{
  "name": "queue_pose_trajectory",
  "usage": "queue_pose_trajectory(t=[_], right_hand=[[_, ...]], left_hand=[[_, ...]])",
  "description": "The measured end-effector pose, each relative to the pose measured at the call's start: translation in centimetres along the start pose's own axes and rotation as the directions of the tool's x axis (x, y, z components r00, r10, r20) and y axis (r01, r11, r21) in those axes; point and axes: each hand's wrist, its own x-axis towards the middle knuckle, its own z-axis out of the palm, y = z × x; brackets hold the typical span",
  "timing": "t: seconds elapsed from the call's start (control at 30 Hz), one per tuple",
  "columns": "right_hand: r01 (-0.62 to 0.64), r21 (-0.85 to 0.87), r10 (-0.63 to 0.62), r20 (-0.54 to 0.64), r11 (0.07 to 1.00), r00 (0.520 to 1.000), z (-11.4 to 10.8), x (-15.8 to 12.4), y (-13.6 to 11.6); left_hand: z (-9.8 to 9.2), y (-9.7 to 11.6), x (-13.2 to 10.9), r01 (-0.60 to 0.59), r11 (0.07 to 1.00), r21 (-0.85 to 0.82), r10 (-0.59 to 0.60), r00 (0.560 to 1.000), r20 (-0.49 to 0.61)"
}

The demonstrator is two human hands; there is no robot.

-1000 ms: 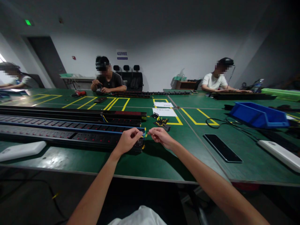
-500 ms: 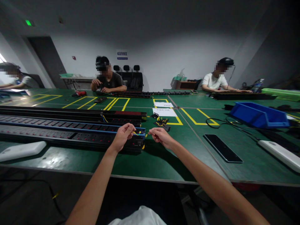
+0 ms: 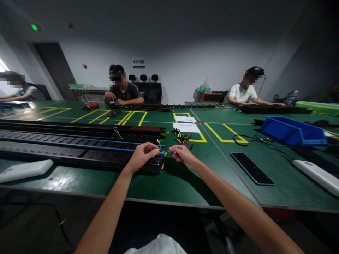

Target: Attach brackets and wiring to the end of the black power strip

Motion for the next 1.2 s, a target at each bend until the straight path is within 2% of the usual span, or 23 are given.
queue_pose_trajectory(t=[0.27, 0.6, 0.83, 0.97, 1.07, 1.2], right_hand=[[0.003, -0.013, -0.004, -0.014, 1.0, 1.0, 0.0, 0.1, 0.0], [-0.024, -0.018, 0.023, -0.032, 1.0, 0.999, 0.0, 0.1, -0.1], [-0.041, -0.016, 0.04, -0.04, 0.999, 0.998, -0.1, 0.3, 0.2], [-0.039, -0.019, 0.038, -0.043, 0.999, 0.998, -0.1, 0.3, 0.2], [-0.037, -0.016, 0.036, -0.041, 0.999, 0.999, -0.2, 0.3, 0.2], [-0.04, -0.02, 0.039, -0.043, 0.999, 0.998, -0.2, 0.4, 0.3]], left_hand=[[0.1, -0.3, 0.1, -0.014, 1.0, 0.024, 0.013, 0.999, 0.041], [0.0, -0.8, 0.2, -0.066, 0.997, 0.049, 0.066, 0.998, 0.004], [0.2, -0.4, 0.0, -0.084, 0.99, 0.112, 0.079, 0.996, 0.049], [0.6, -0.3, -0.1, -0.14, 0.958, 0.251, 0.132, 0.99, 0.048], [0.9, -0.5, -0.2, -0.175, 0.898, 0.403, 0.173, 0.984, 0.041], [1.1, -0.9, -0.3, -0.224, 0.827, 0.515, 0.216, 0.973, 0.075]])
